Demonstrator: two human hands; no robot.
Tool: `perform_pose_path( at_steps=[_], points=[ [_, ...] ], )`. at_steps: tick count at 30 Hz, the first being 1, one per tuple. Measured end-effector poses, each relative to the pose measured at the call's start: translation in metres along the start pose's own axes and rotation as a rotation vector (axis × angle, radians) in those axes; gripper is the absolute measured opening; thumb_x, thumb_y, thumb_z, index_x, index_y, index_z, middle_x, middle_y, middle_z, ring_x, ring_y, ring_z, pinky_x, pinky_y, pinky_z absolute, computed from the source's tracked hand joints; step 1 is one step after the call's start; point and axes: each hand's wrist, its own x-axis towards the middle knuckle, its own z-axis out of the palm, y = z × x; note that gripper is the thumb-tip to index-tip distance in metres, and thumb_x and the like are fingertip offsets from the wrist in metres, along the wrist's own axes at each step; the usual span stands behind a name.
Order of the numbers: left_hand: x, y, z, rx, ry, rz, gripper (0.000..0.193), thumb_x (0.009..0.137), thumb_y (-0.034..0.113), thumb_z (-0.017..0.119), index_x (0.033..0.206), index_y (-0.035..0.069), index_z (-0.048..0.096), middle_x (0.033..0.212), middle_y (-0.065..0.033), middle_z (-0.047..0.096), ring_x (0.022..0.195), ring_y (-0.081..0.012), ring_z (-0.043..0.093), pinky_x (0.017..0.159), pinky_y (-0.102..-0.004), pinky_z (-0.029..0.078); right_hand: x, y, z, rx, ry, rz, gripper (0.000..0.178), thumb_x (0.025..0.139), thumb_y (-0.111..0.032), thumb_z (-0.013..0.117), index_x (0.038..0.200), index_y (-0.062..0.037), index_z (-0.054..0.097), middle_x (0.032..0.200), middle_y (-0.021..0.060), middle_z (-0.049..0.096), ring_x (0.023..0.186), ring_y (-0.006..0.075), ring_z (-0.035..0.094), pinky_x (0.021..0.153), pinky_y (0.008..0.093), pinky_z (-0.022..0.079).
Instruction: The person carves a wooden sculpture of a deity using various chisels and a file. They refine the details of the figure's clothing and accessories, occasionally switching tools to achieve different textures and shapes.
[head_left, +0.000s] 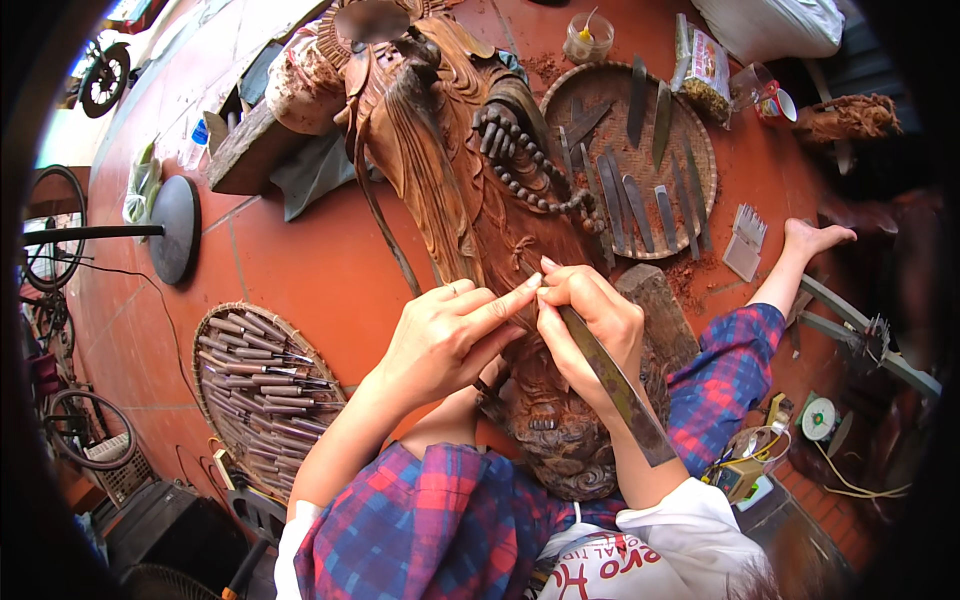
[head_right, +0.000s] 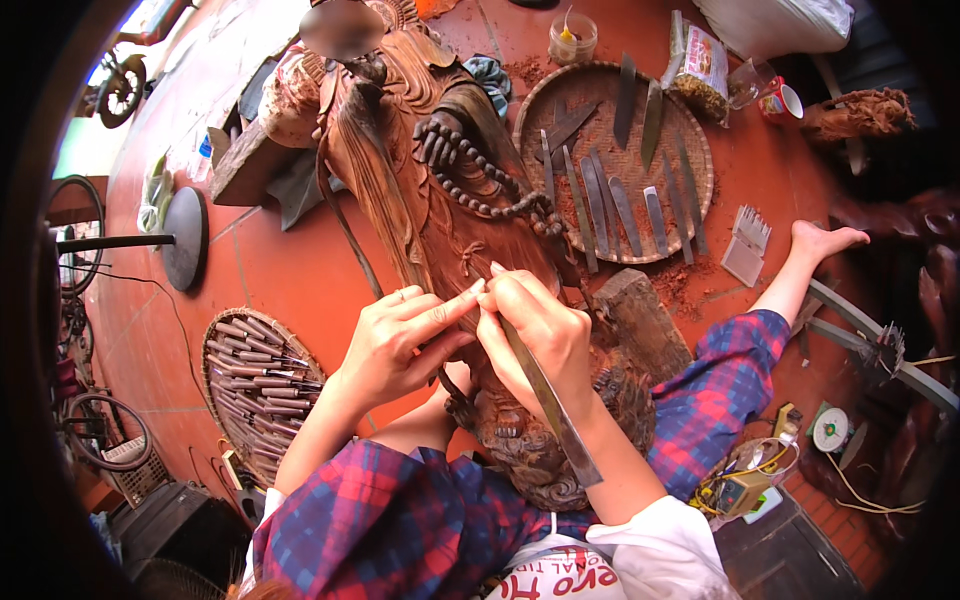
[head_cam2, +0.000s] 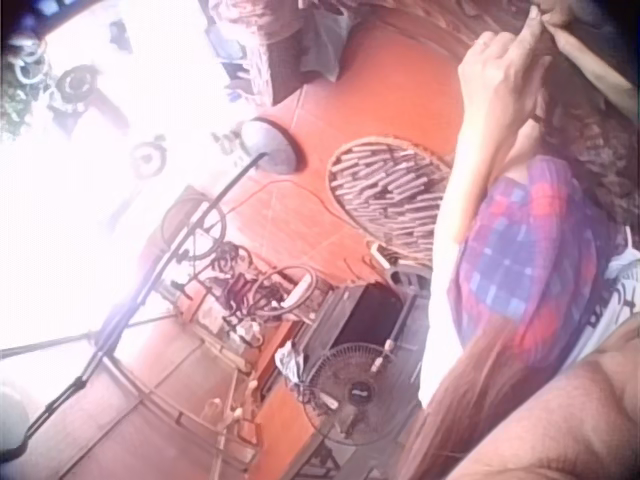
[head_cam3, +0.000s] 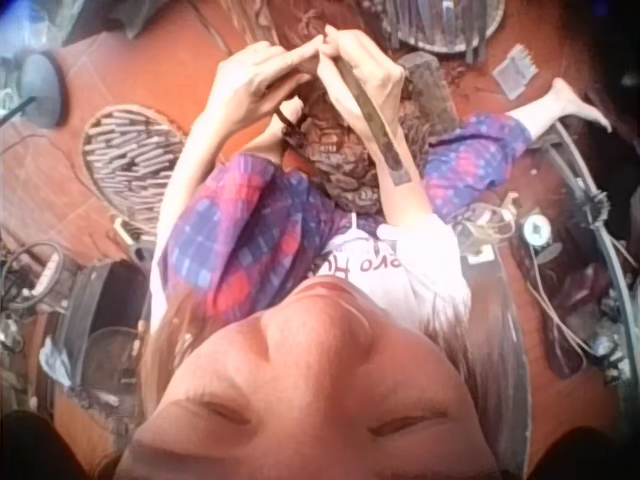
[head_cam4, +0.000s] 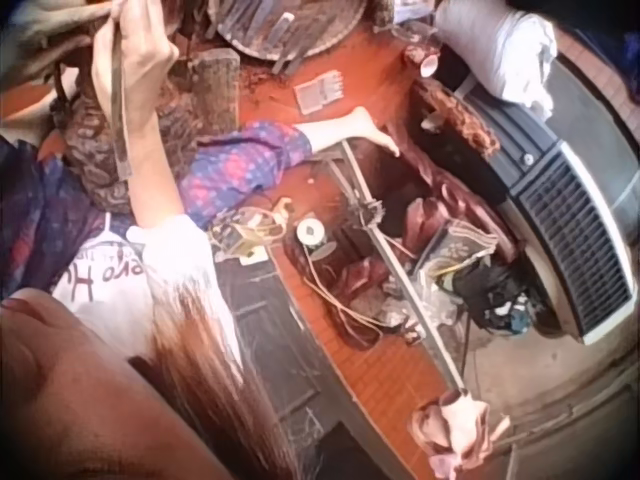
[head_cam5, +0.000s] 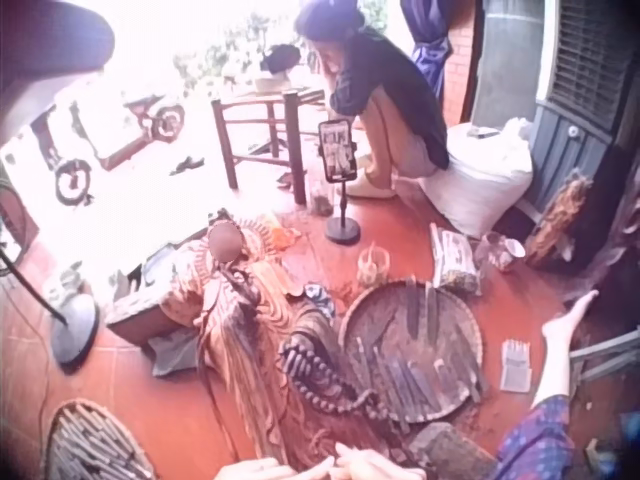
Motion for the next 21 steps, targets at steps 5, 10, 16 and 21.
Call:
perform_pose_path(
  at_steps=[5, 10, 16, 21],
  points=[
    [-0.0027, 0.0017, -0.0017, 0.024, -0.029, -0.026, 0.055, 0.086, 0.016, 0.074, 0.139, 0.01, 0.061, 0.077, -0.006, 0.059, 0.071, -0.0243, 0.058, 0.067, -0.0354, 0.051, -0.0024, 0.0039, 0.0013, 0.002, -0.01, -0.033, 0.011, 0.08, 0.008, 0.069, 0.087, 0.0028, 0.062, 0.093, 0.0172, 0.07, 0.101, 0.034, 0.073, 0.084, 0.0386, 0.059],
    [-0.0017, 0.001, -0.0017, 0.031, -0.02, -0.005, 0.055, 0.086, 0.015, 0.075, 0.138, 0.009, 0.061, 0.076, -0.0052, 0.059, 0.068, -0.0236, 0.056, 0.065, -0.0353, 0.049, -0.0051, 0.0027, 0.0011, -0.011, 0.008, -0.012, 0.011, 0.079, 0.008, 0.07, 0.086, 0.0027, 0.062, 0.092, 0.0179, 0.069, 0.104, 0.0353, 0.073, 0.083, 0.0383, 0.059],
    [-0.0009, 0.0012, 0.0004, 0.015, 0.021, 0.001, 0.054, 0.083, 0.013, 0.077, 0.134, 0.007, 0.064, 0.072, -0.0049, 0.057, 0.063, -0.023, 0.054, 0.061, -0.0347, 0.047, -0.0003, -0.0002, 0.0007, -0.01, 0.002, -0.037, 0.012, 0.079, 0.009, 0.068, 0.086, 0.0023, 0.062, 0.091, 0.0181, 0.069, 0.102, 0.0356, 0.073, 0.082, 0.0373, 0.059],
    [-0.0014, 0.0007, -0.0003, 0.053, -0.013, 0.026, 0.054, 0.083, 0.014, 0.077, 0.135, 0.007, 0.063, 0.073, -0.0054, 0.059, 0.064, -0.0237, 0.056, 0.063, -0.0353, 0.048, -0.0066, 0.0021, 0.0015, 0.016, 0.026, 0.008, 0.012, 0.08, 0.009, 0.068, 0.086, 0.0016, 0.062, 0.091, 0.0173, 0.07, 0.103, 0.0357, 0.073, 0.082, 0.0383, 0.059]
  ],
)
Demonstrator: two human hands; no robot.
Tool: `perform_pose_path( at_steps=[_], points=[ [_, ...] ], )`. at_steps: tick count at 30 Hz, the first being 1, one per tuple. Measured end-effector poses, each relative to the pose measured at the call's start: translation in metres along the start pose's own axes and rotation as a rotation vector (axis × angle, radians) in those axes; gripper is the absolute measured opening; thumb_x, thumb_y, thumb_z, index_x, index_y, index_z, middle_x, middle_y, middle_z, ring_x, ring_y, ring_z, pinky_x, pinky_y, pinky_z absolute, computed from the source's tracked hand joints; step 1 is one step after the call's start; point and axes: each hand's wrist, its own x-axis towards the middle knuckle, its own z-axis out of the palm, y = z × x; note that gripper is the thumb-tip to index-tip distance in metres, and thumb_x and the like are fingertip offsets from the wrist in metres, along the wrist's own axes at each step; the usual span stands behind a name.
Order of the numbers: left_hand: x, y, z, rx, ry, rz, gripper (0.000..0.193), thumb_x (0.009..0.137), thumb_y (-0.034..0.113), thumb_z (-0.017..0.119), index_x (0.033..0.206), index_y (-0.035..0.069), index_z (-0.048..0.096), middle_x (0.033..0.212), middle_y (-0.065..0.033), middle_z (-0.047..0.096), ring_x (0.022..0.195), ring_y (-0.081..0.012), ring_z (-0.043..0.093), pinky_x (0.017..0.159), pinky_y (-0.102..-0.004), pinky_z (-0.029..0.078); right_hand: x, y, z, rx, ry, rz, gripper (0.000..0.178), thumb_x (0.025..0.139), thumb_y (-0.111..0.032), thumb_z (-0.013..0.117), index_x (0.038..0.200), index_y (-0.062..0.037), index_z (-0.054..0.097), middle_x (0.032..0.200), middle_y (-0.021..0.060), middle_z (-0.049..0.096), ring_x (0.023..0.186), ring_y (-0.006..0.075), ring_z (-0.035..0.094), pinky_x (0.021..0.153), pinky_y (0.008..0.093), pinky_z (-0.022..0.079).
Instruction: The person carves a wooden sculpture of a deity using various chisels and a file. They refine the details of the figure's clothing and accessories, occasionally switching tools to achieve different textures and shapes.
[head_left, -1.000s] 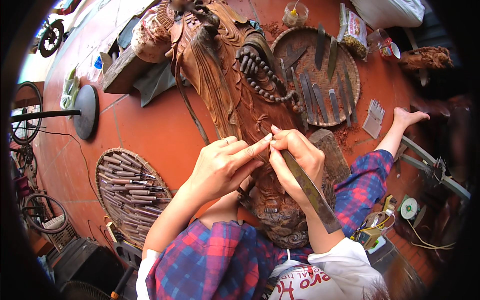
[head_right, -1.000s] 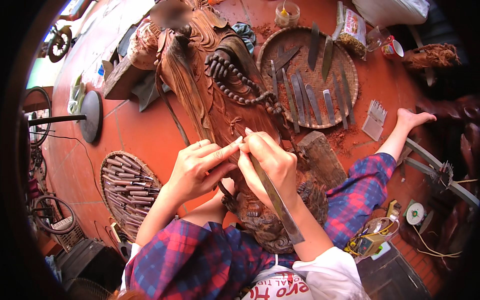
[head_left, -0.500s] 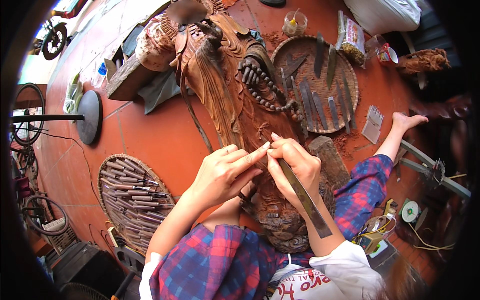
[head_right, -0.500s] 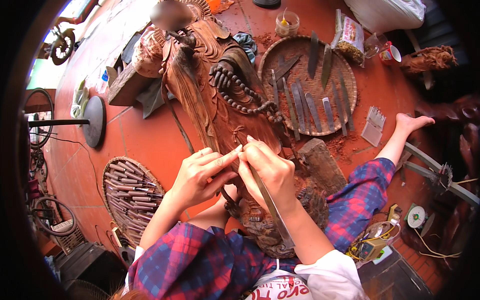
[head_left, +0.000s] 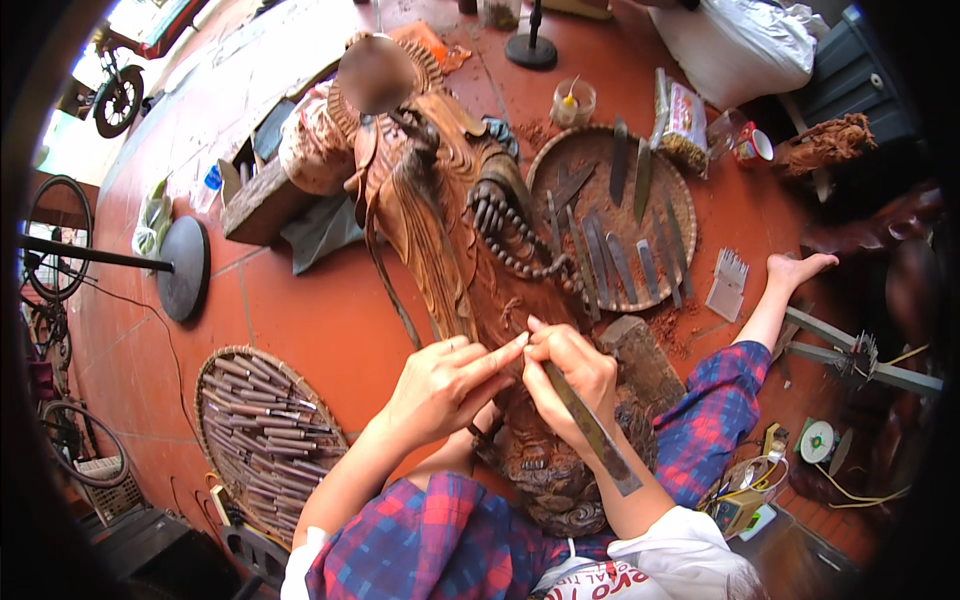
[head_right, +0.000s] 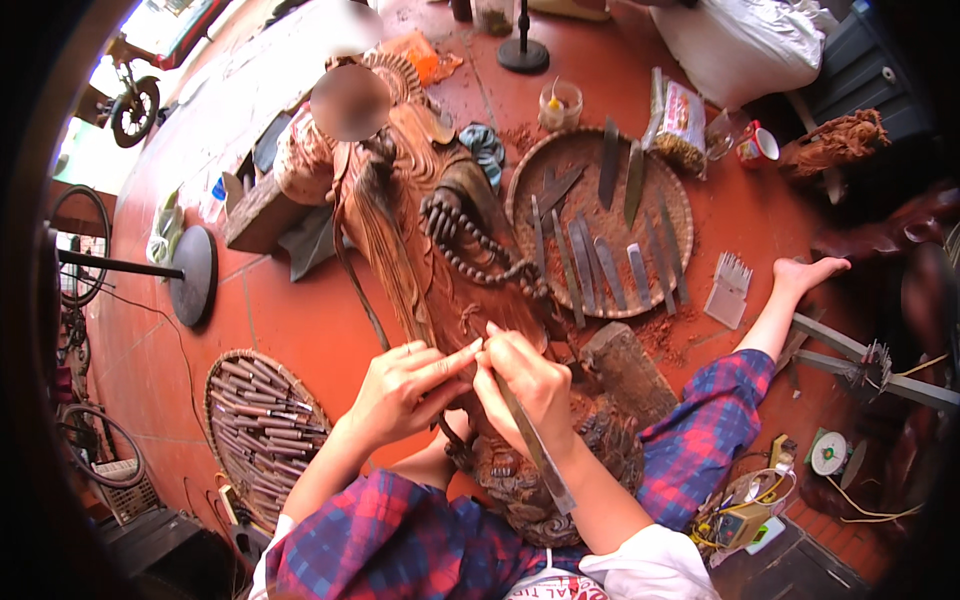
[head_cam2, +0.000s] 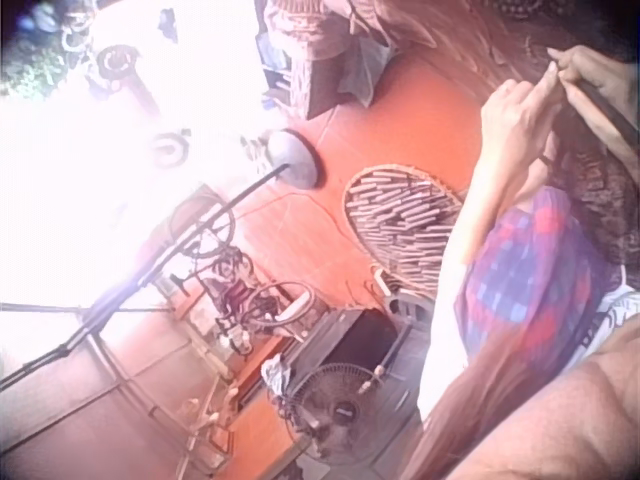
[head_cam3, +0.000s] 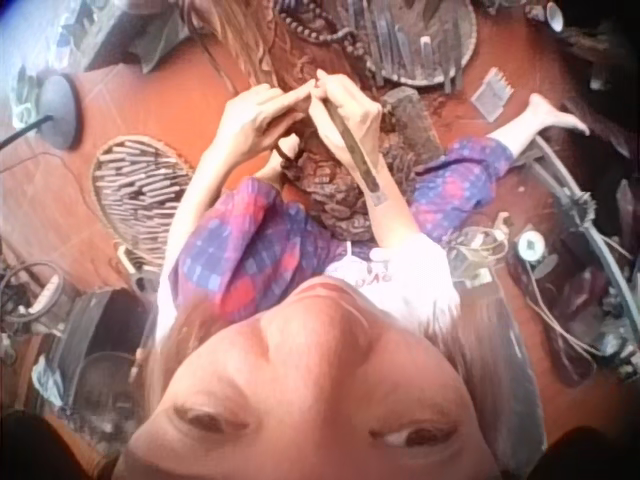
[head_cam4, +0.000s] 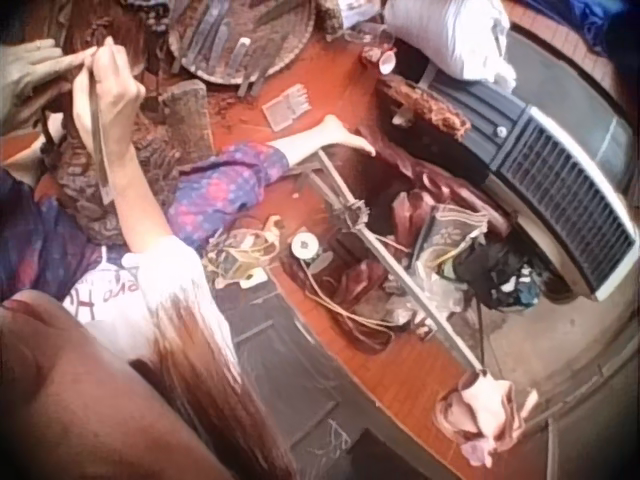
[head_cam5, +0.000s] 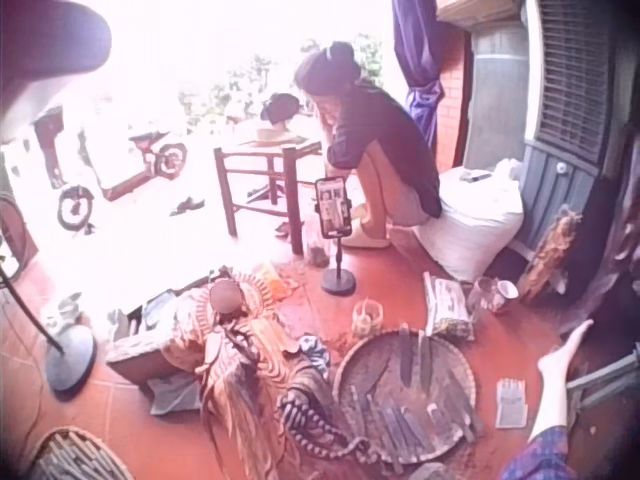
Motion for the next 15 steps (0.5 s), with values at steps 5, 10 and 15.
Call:
perform_pose_path(
  at_steps=[5, 10, 15],
  points=[
    [0.0004, 0.0025, -0.0035, -0.017, -0.024, -0.055, 0.05, 0.088, 0.016, 0.074, 0.136, 0.008, 0.062, 0.076, -0.0058, 0.061, 0.069, -0.0236, 0.058, 0.067, -0.0353, 0.05, 0.0033, -0.0018, -0.0005, -0.02, -0.006, -0.002, 0.012, 0.079, 0.007, 0.07, 0.087, 0.0016, 0.062, 0.092, 0.0172, 0.071, 0.102, 0.0346, 0.073, 0.082, 0.0389, 0.059],
    [0.0009, 0.0022, -0.0046, -0.02, -0.031, -0.043, 0.049, 0.088, 0.016, 0.074, 0.135, 0.007, 0.063, 0.076, -0.0057, 0.061, 0.069, -0.0235, 0.059, 0.066, -0.0355, 0.05, 0.0027, 0.0014, 0.0003, -0.042, 0.002, -0.068, 0.014, 0.079, 0.007, 0.069, 0.088, 0.0017, 0.06, 0.092, 0.0198, 0.068, 0.096, 0.0377, 0.072, 0.076, 0.0396, 0.059],
    [0.0018, 0.0023, -0.0048, -0.028, -0.026, -0.044, 0.05, 0.087, 0.015, 0.074, 0.135, 0.008, 0.063, 0.076, -0.0057, 0.061, 0.07, -0.0233, 0.06, 0.065, -0.0358, 0.05, 0.0006, 0.002, 0.0002, -0.012, -0.012, -0.004, 0.013, 0.079, 0.008, 0.069, 0.086, 0.0006, 0.061, 0.09, 0.0158, 0.07, 0.103, 0.0347, 0.073, 0.08, 0.0382, 0.06]
  ],
)
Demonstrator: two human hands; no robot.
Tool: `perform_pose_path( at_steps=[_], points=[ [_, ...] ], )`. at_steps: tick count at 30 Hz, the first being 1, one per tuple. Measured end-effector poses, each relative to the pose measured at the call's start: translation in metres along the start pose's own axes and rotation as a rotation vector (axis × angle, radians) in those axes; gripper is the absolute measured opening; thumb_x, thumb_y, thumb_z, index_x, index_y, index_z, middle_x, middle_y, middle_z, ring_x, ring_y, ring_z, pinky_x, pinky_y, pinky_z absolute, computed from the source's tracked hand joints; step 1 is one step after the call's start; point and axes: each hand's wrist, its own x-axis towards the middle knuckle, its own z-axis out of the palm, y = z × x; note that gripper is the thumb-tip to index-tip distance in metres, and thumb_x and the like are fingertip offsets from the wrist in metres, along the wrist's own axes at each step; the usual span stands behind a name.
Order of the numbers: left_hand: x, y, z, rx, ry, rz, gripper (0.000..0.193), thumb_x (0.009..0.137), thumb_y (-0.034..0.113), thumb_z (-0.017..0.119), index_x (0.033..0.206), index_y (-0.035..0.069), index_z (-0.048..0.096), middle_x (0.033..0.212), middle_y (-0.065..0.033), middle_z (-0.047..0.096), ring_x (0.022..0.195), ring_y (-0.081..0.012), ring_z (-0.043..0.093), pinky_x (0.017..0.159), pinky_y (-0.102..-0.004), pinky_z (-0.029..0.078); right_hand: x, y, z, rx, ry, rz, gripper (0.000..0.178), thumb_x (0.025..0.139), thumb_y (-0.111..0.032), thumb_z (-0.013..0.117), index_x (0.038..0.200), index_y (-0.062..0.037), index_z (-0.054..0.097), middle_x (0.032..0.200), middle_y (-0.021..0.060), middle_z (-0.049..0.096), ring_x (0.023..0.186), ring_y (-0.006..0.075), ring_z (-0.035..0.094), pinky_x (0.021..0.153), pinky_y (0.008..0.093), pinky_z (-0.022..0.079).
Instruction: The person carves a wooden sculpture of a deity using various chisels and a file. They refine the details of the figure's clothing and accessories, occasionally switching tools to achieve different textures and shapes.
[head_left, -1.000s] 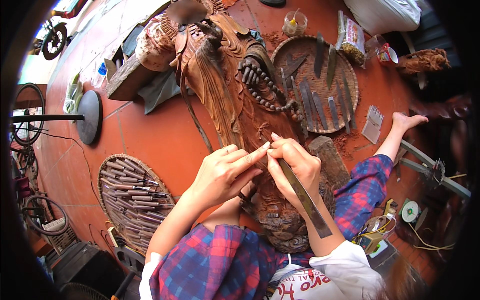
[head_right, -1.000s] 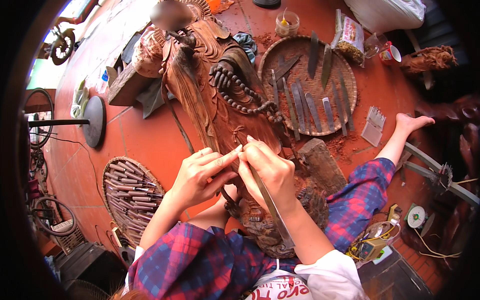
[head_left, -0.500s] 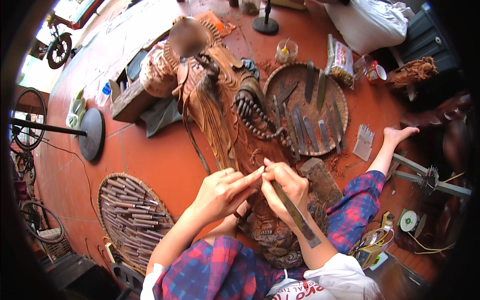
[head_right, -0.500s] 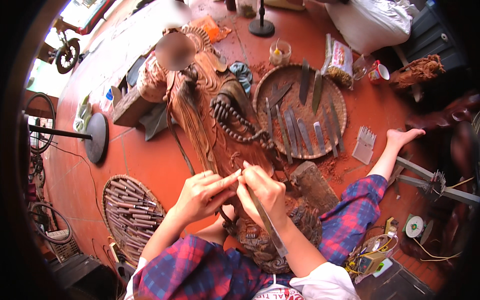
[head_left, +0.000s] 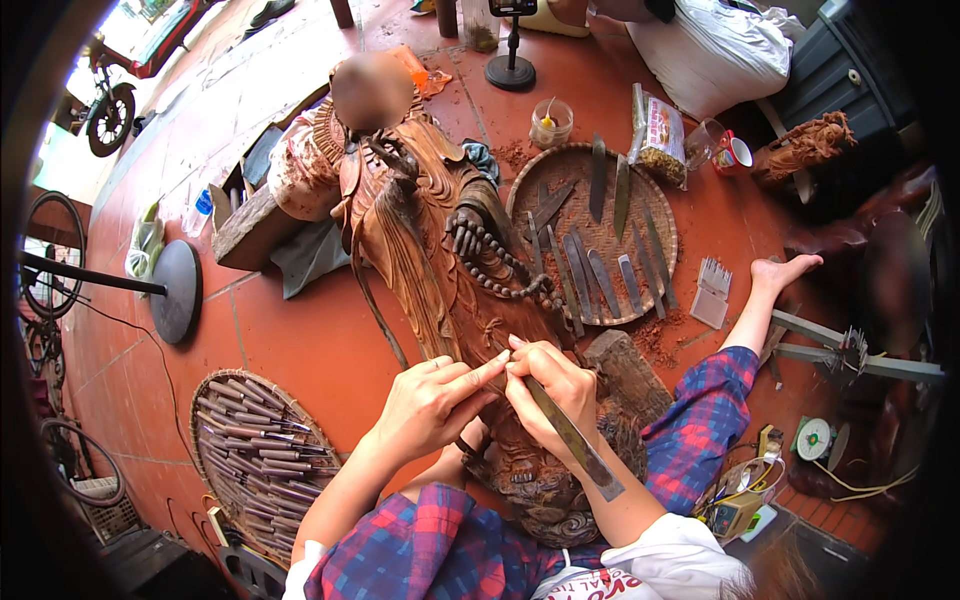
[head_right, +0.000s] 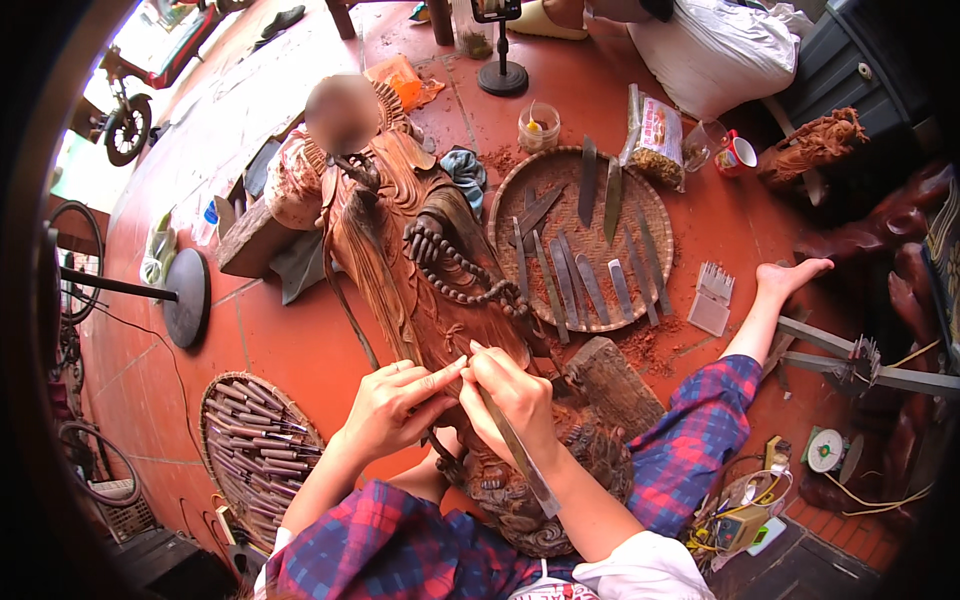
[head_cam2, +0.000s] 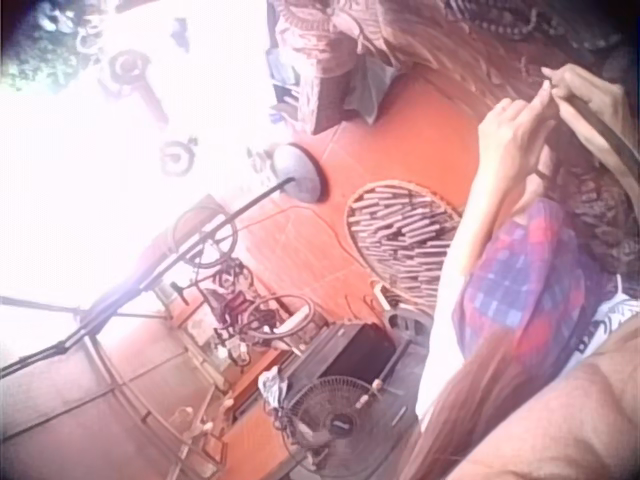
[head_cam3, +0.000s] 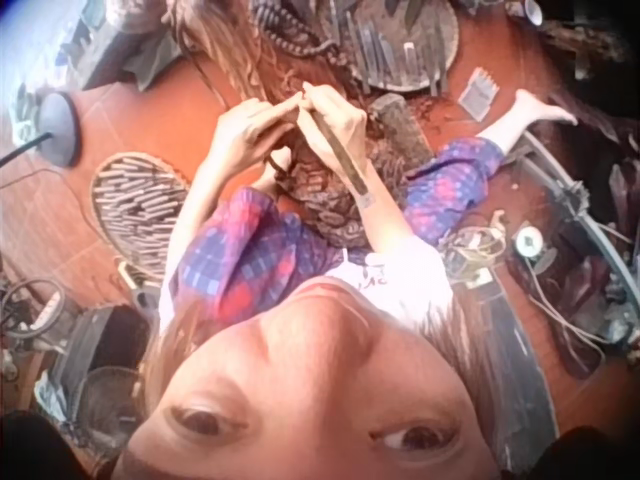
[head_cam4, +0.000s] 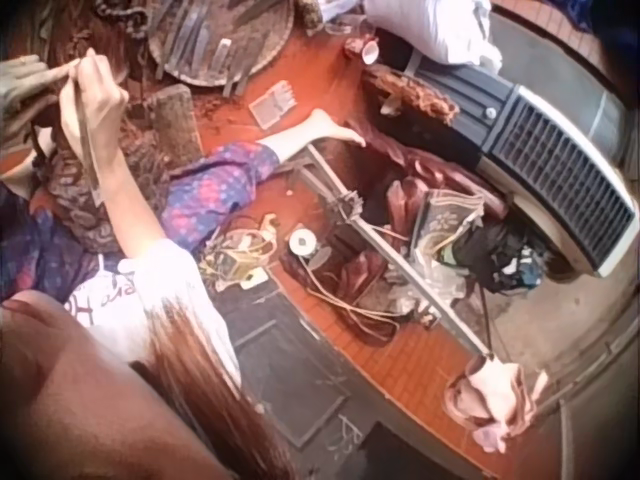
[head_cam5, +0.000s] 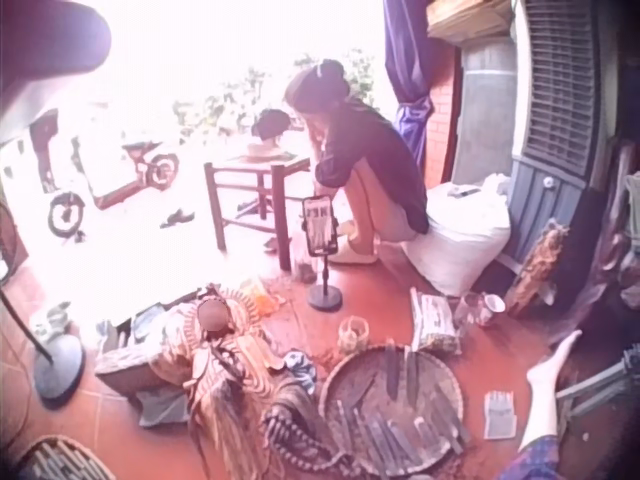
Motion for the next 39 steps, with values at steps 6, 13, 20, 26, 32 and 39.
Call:
perform_pose_path(
  at_steps=[6, 13, 20, 26, 32, 39],
  points=[
    [-0.0005, 0.0004, -0.001, -0.016, 0.0, -0.011, 0.051, 0.087, 0.015, 0.074, 0.136, 0.008, 0.062, 0.076, -0.0056, 0.061, 0.07, -0.0233, 0.06, 0.065, -0.0356, 0.05, 0.0034, -0.0005, 0.0028, -0.025, 0.03, -0.053, 0.013, 0.08, 0.008, 0.07, 0.085, 0.0007, 0.061, 0.09, 0.0158, 0.07, 0.103, 0.0348, 0.073, 0.08, 0.0381, 0.06],
    [0.0001, 0.0003, -0.0009, -0.008, 0.007, -0.01, 0.048, 0.088, 0.016, 0.073, 0.135, 0.01, 0.063, 0.076, -0.0058, 0.061, 0.07, -0.0239, 0.06, 0.065, -0.0358, 0.05, 0.0012, -0.0009, 0.001, 0.002, 0.039, -0.036, 0.013, 0.08, 0.008, 0.07, 0.087, 0.0008, 0.062, 0.09, 0.0159, 0.071, 0.102, 0.0353, 0.073, 0.083, 0.0386, 0.06],
    [-0.0016, -0.0004, -0.0015, 0.004, 0.015, -0.003, 0.051, 0.088, 0.018, 0.073, 0.137, 0.009, 0.062, 0.076, -0.0069, 0.06, 0.071, -0.025, 0.061, 0.065, -0.0368, 0.051, 0.0025, -0.0001, 0.0032, 0.004, 0.04, -0.044, 0.015, 0.078, 0.007, 0.069, 0.088, 0.0003, 0.06, 0.088, 0.0185, 0.067, 0.091, 0.0383, 0.072, 0.077, 0.0406, 0.06],
    [0.0009, -0.0023, 0.0037, 0.008, 0.039, 0.022, 0.056, 0.084, 0.015, 0.077, 0.137, 0.007, 0.061, 0.073, -0.0053, 0.058, 0.066, -0.0228, 0.056, 0.063, -0.0349, 0.048, 0.0031, 0.0019, 0.001, 0.03, 0.036, -0.017, 0.014, 0.079, 0.007, 0.07, 0.089, 0.0003, 0.061, 0.087, 0.0162, 0.068, 0.094, 0.036, 0.073, 0.085, 0.0403, 0.06],
    [-0.004, -0.0023, 0.0048, -0.008, 0.045, 0.004, 0.057, 0.085, 0.016, 0.076, 0.139, 0.008, 0.061, 0.073, -0.0049, 0.057, 0.067, -0.0223, 0.056, 0.064, -0.0349, 0.047, 0.006, 0.0013, -0.0002, 0.013, -0.002, -0.056, 0.014, 0.079, 0.008, 0.07, 0.088, 0.0006, 0.062, 0.089, 0.0162, 0.068, 0.097, 0.0347, 0.073, 0.079, 0.0399, 0.059],
    [-0.0013, -0.0024, 0.0038, -0.01, 0.057, 0.01, 0.057, 0.085, 0.016, 0.076, 0.139, 0.008, 0.06, 0.073, -0.005, 0.058, 0.066, -0.0228, 0.056, 0.064, -0.0349, 0.047, 0.0078, 0.0002, 0.0004, -0.026, 0.002, -0.07, 0.014, 0.079, 0.007, 0.07, 0.087, 0.0006, 0.061, 0.09, 0.0169, 0.068, 0.099, 0.036, 0.073, 0.077, 0.0393, 0.059]
  ],
)
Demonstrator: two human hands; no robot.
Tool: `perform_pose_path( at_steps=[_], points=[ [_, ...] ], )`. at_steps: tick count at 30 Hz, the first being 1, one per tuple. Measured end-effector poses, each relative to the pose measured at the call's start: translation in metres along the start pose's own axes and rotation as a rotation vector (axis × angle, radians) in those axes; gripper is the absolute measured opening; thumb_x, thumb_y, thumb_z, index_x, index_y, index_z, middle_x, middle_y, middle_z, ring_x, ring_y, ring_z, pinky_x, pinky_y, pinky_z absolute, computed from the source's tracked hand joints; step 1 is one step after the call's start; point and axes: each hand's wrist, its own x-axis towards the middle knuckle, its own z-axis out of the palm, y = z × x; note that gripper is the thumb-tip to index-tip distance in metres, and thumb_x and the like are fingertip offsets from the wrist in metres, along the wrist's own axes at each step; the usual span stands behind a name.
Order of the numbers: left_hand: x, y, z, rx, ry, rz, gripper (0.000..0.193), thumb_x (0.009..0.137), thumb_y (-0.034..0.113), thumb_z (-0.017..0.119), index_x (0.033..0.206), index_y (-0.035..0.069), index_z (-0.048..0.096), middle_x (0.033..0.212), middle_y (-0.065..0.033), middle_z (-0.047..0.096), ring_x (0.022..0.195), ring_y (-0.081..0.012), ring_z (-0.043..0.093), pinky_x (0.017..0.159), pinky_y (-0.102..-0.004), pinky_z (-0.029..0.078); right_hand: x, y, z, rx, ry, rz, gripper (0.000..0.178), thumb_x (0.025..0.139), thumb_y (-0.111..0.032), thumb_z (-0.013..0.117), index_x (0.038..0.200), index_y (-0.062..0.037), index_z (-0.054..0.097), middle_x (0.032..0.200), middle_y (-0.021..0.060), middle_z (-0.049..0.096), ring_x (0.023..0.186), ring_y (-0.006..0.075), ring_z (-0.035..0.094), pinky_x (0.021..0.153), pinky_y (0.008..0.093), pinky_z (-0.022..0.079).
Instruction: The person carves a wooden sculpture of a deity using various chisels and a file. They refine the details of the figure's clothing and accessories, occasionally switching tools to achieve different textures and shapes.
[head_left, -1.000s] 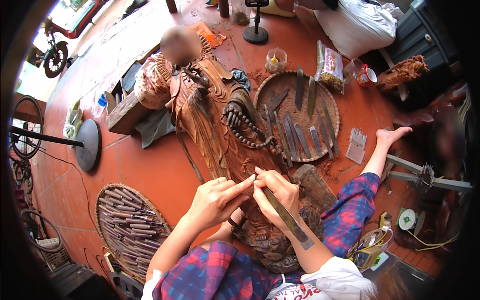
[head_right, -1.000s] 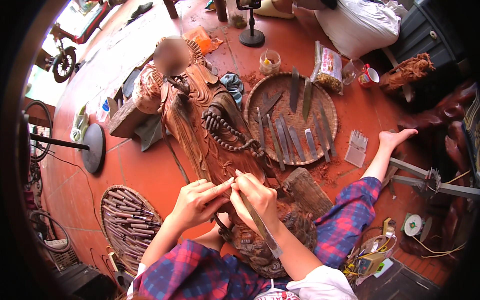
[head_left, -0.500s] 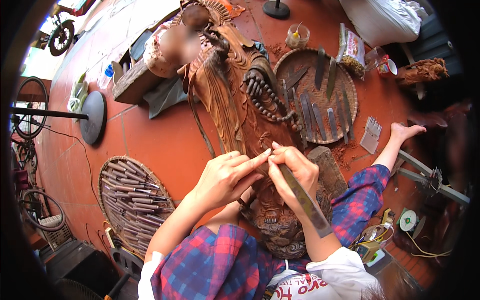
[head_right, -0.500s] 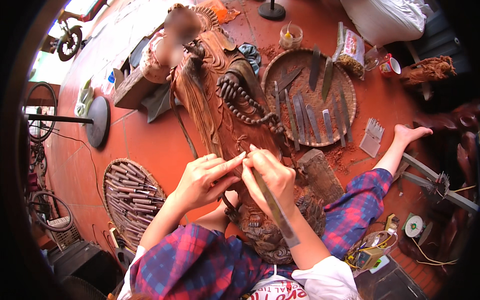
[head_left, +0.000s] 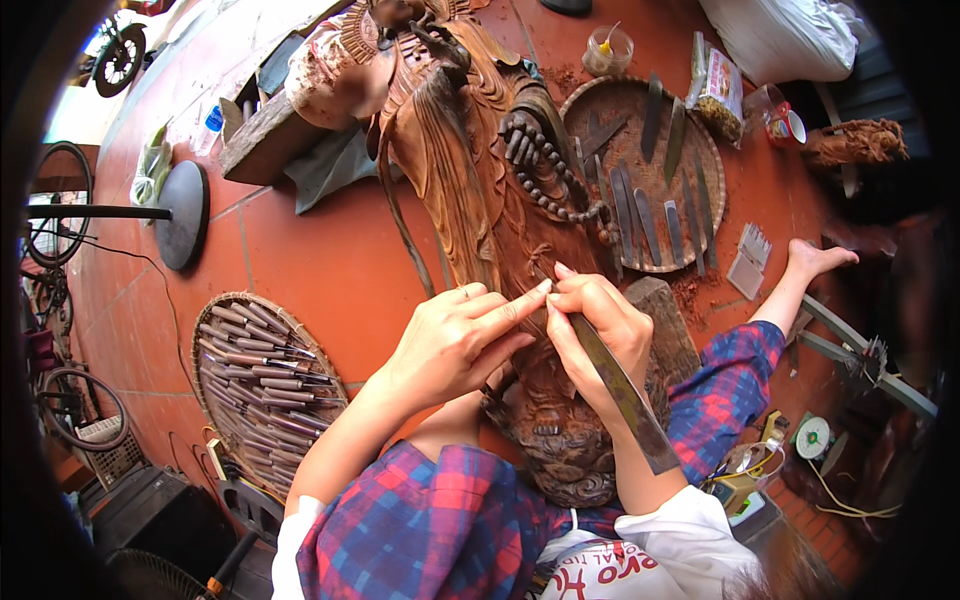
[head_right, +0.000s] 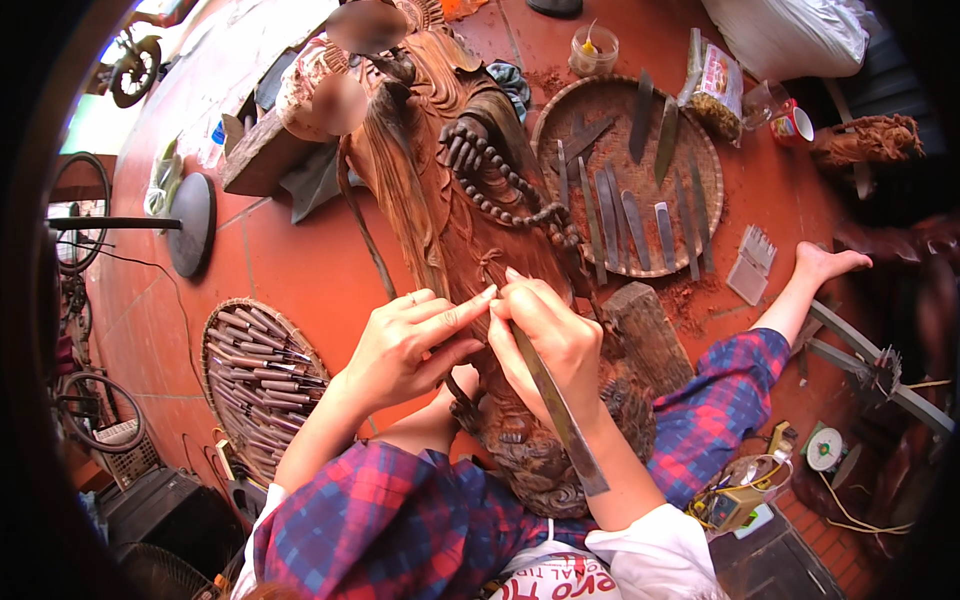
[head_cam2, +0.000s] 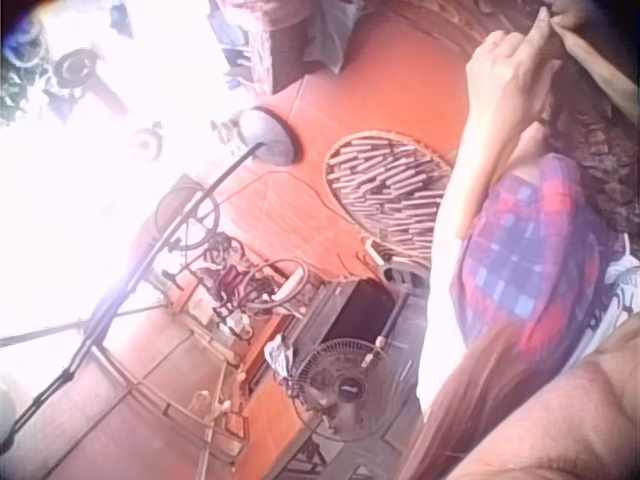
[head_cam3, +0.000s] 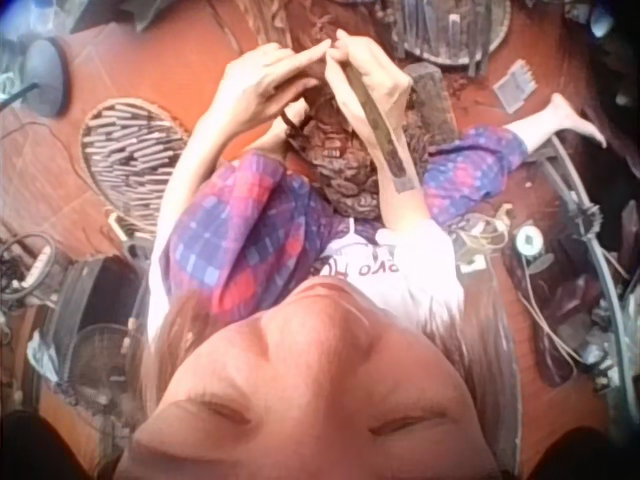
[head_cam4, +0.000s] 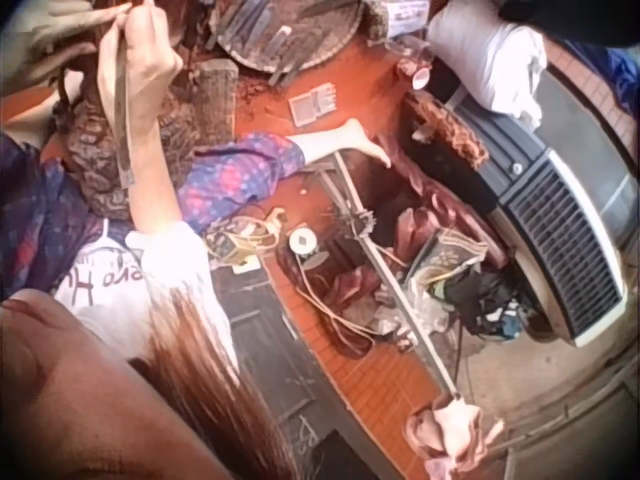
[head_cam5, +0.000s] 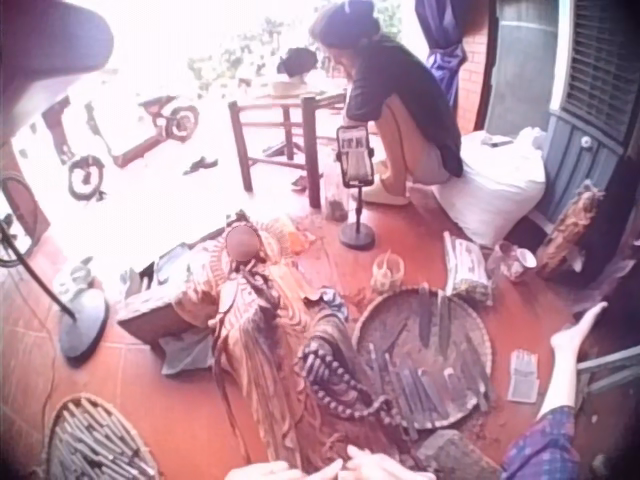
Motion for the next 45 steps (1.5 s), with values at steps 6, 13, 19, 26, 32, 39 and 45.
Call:
perform_pose_path(
  at_steps=[6, 13, 19, 26, 32, 39, 45],
  points=[
    [0.0, -0.002, 0.002, 0.007, -0.007, 0.011, 0.057, 0.084, 0.016, 0.077, 0.139, 0.007, 0.06, 0.073, -0.0052, 0.057, 0.065, -0.0231, 0.055, 0.063, -0.0351, 0.047, -0.002, -0.006, -0.001, 0.035, 0.004, 0.1, 0.01, 0.082, 0.008, 0.07, 0.085, 0.0033, 0.062, 0.091, 0.0174, 0.07, 0.101, 0.0314, 0.073, 0.085, 0.0366, 0.057],
    [0.001, -0.001, 0.002, 0.006, 0.008, -0.002, 0.056, 0.085, 0.016, 0.076, 0.138, 0.006, 0.061, 0.072, -0.0055, 0.056, 0.065, -0.023, 0.055, 0.063, -0.0354, 0.047, -0.001, -0.002, 0.004, 0.029, 0.057, 0.083, 0.012, 0.082, 0.007, 0.072, 0.086, 0.0019, 0.062, 0.088, 0.017, 0.07, 0.098, 0.0332, 0.074, 0.08, 0.0374, 0.059],
    [0.0, -0.001, 0.001, -0.006, -0.002, -0.01, 0.057, 0.085, 0.017, 0.077, 0.138, 0.006, 0.06, 0.072, -0.0063, 0.056, 0.065, -0.0237, 0.055, 0.063, -0.0356, 0.047, -0.001, -0.008, 0.001, 0.048, 0.035, 0.144, 0.01, 0.083, 0.007, 0.072, 0.084, 0.0036, 0.062, 0.089, 0.0156, 0.072, 0.101, 0.0284, 0.074, 0.087, 0.0363, 0.058],
    [0.0, -0.002, 0.002, 0.037, -0.001, 0.03, 0.06, 0.084, 0.017, 0.077, 0.14, 0.005, 0.059, 0.075, -0.0062, 0.058, 0.066, -0.0231, 0.055, 0.062, -0.0347, 0.047, -0.002, -0.006, 0.004, -0.002, 0.101, 0.117, 0.013, 0.082, 0.008, 0.074, 0.083, 0.0034, 0.062, 0.084, 0.0136, 0.072, 0.097, 0.0282, 0.075, 0.085, 0.0355, 0.059],
    [-0.001, 0.0, 0.002, 0.042, -0.004, 0.005, 0.059, 0.085, 0.018, 0.076, 0.14, 0.006, 0.059, 0.075, -0.0047, 0.059, 0.068, -0.0223, 0.056, 0.064, -0.0347, 0.047, -0.001, -0.001, 0.003, 0.047, 0.079, 0.119, 0.012, 0.082, 0.008, 0.074, 0.083, 0.0039, 0.063, 0.085, 0.0143, 0.072, 0.096, 0.0269, 0.075, 0.088, 0.0371, 0.059],
    [-0.004, 0.001, -0.001, 0.029, -0.017, 0.025, 0.059, 0.085, 0.016, 0.075, 0.141, 0.009, 0.06, 0.072, -0.0032, 0.055, 0.066, -0.0218, 0.053, 0.063, -0.0344, 0.046, -0.008, -0.019, -0.017, 0.042, 0.008, 0.151, 0.016, 0.077, 0.006, 0.077, 0.089, 0.003, 0.067, 0.097, 0.0149, 0.073, 0.086, 0.0216, 0.073, 0.08, 0.0303, 0.057],
    [-0.004, -0.001, 0.0, 0.017, -0.008, 0.054, 0.056, 0.085, 0.015, 0.075, 0.139, 0.01, 0.061, 0.069, -0.0034, 0.052, 0.064, -0.0219, 0.051, 0.062, -0.0344, 0.045, -0.006, -0.01, -0.02, -0.101, 0.005, -0.086, 0.018, 0.072, 0.006, 0.079, 0.083, 0.0002, 0.065, 0.092, 0.0128, 0.071, 0.081, 0.0219, 0.071, 0.07, 0.0304, 0.058]
  ],
)
